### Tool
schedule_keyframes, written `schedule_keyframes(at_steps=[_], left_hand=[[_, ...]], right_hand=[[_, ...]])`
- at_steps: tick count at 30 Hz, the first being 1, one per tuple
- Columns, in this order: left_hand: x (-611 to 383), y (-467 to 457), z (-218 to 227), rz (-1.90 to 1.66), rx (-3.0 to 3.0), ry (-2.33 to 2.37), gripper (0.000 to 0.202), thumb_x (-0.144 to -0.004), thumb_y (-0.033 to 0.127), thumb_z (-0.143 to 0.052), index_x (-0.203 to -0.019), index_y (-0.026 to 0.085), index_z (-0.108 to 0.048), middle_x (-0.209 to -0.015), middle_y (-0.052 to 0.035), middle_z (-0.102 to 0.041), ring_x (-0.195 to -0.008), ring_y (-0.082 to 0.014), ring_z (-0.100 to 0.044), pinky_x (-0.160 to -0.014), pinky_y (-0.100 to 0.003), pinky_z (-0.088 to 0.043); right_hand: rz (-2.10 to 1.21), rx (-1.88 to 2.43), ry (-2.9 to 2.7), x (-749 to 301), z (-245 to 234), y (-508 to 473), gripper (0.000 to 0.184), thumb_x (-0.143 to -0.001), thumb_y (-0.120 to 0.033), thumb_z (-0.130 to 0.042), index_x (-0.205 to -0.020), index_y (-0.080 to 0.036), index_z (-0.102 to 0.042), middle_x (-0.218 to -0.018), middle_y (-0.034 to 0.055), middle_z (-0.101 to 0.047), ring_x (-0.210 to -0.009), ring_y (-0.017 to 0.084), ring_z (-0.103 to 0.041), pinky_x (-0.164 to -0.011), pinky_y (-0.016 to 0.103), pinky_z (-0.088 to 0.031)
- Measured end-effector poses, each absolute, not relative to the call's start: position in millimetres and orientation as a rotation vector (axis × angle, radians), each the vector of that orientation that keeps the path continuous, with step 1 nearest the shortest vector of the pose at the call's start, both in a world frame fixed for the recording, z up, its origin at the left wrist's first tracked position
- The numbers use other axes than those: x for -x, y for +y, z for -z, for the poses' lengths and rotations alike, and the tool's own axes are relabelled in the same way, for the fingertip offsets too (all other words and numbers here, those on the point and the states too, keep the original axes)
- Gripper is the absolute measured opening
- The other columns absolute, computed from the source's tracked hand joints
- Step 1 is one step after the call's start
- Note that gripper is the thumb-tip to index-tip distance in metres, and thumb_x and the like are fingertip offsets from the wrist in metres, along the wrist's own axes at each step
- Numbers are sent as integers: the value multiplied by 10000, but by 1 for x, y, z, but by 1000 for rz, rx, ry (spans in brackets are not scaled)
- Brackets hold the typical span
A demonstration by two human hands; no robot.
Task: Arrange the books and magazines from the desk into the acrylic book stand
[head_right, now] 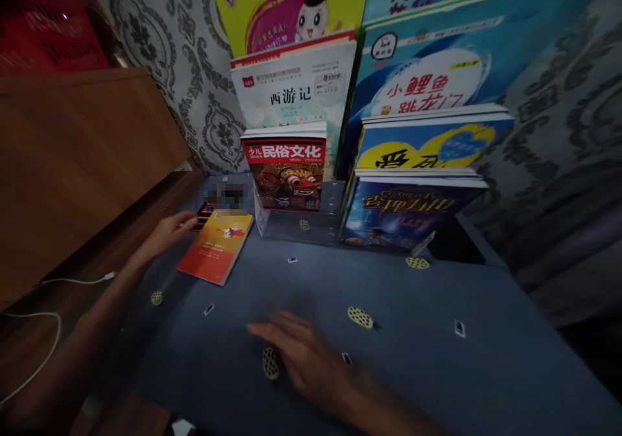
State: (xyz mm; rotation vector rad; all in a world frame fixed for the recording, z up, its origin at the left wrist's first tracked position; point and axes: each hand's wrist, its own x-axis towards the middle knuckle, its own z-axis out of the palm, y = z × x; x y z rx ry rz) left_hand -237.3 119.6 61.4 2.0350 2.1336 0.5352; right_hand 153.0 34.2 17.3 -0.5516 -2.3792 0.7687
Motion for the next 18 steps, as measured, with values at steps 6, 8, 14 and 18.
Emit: schedule_keyframes(at_steps=[6,8,14,18], left_hand=[[215,137,3,-415,-1898,2330,638,-984,423,-419,-1512,66,-379,-1603,-212,-381,-1501,-294,-363,-1222,-428,-314],[208,131,14,-408,-1896,2321,647,-1004,422,-378,-1543,67,-327,-1634,-204,-323,-1523,-283,-319,-1237,-426,-291],[193,86,24,-432,-1980,2205,644,-1000,457,-380,-1532,94,-362,-1609,-177,-386,-1480,-272,-402,-1209,-401,-352],[199,70,15,-387,-2084,2148,526,-998,496,-391,-1373,170,-563,-1376,-122,-637,-1252,-262,-621,-1059,-365,-498]], right_hand=[[-826,659,-2352,-156,4,39,493,-951,-80,-402,-1333,-267,-651,-1217,85,-739,-1172,207,-684,-982,379,-589],[-860,724,-2344,-157,12,42,479,-953,-98,-412,-1330,-258,-660,-1251,94,-726,-1205,219,-670,-1020,407,-566],[-1012,817,-2302,-158,23,45,429,-999,-183,-397,-1335,-248,-657,-1222,98,-725,-1154,220,-680,-1025,441,-552],[-1067,808,-2229,-158,23,46,407,-1015,-230,-376,-1287,-228,-679,-1063,100,-736,-975,204,-709,-919,401,-590]])
